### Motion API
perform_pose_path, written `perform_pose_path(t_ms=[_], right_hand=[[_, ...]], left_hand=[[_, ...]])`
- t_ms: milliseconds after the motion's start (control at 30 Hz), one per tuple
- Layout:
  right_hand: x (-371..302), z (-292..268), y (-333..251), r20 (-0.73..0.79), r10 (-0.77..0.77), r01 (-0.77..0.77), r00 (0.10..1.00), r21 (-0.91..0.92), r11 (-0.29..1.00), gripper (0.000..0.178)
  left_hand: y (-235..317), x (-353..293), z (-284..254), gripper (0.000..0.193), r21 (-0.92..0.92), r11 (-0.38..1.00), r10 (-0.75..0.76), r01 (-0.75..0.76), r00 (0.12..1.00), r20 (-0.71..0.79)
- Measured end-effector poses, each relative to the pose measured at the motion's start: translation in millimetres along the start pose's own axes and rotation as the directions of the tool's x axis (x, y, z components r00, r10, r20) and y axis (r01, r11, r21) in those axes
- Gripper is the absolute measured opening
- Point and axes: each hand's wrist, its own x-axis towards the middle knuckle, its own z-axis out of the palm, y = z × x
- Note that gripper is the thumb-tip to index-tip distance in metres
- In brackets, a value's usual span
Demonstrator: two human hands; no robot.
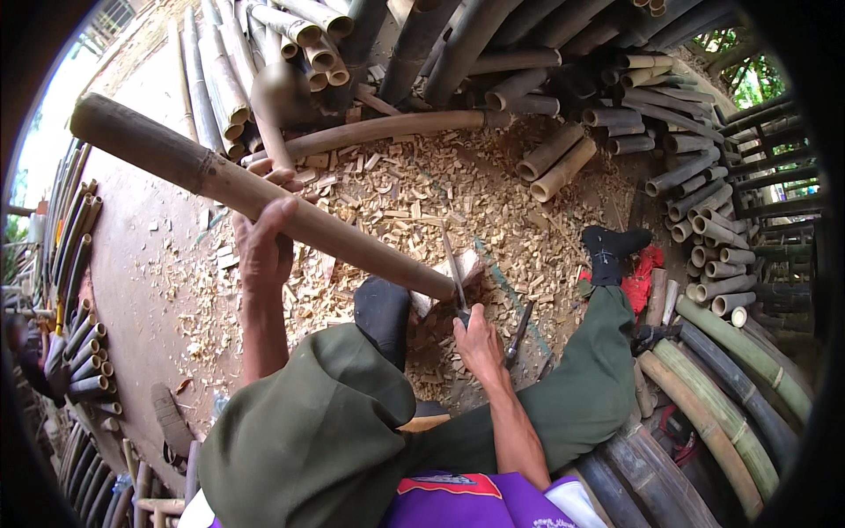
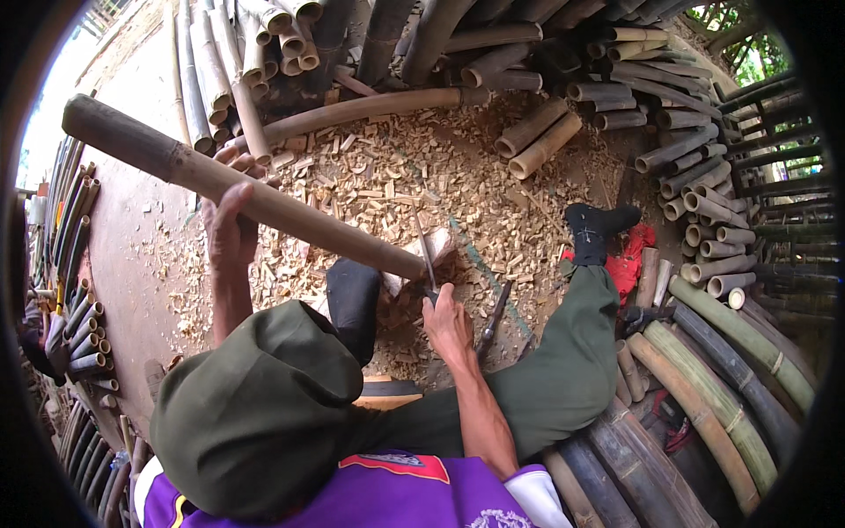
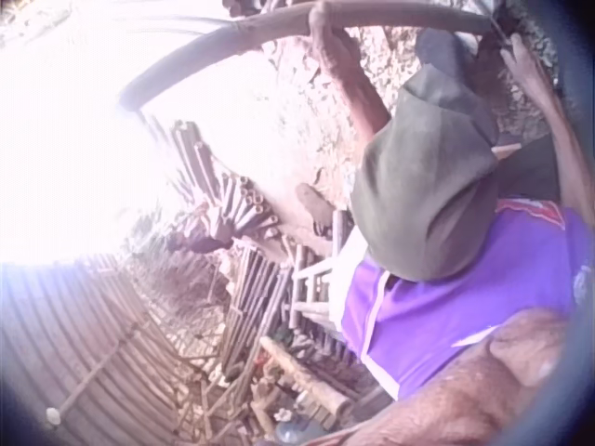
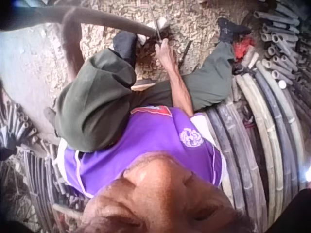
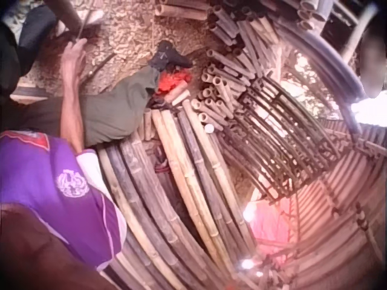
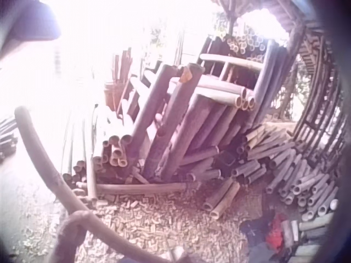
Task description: The person sits on the ground and uses a knife to shave the outer layer of bamboo poles. They repeatedly pick up poles, shave them, and place them back into a nearby stack.
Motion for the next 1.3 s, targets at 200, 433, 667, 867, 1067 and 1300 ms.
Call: perform_pose_path(t_ms=[200,433,667,867,1067,1300], right_hand=[[-28.4,-55.3,-62.9,-0.179,-0.143,0.171,0.973,0.154,0.973,0.034],[5.8,-2.0,-21.5,-0.053,0.019,-0.023,0.998,-0.084,0.996,0.032],[-21.2,-61.5,-82.8,-0.241,-0.192,0.244,0.951,0.209,0.947,0.032],[27.0,-2.2,-12.6,-0.017,0.055,-0.056,0.998,-0.056,0.997,0.037],[-15.1,-58.6,-67.4,-0.246,-0.170,0.214,0.954,0.166,0.963,0.034],[1.3,-10.4,-19.7,-0.036,-0.003,0.002,0.999,-0.017,1.000,0.035]], left_hand=[[-15.1,9.3,-30.4,0.051,0.101,0.986,0.161,-0.132,0.912,-0.378],[-10.9,10.6,-5.9,0.043,0.105,0.980,0.191,-0.171,0.955,-0.228],[-12.4,17.2,-21.5,0.047,0.107,0.985,0.147,-0.136,0.983,-0.108],[-9.4,22.0,-4.9,0.045,0.085,0.981,0.180,-0.176,0.983,-0.033],[6.8,12.4,-14.7,0.055,0.145,0.983,0.100,-0.108,0.993,0.063],[9.5,-4.4,-3.8,0.072,0.107,0.994,0.003,-0.004,1.000,0.010]])
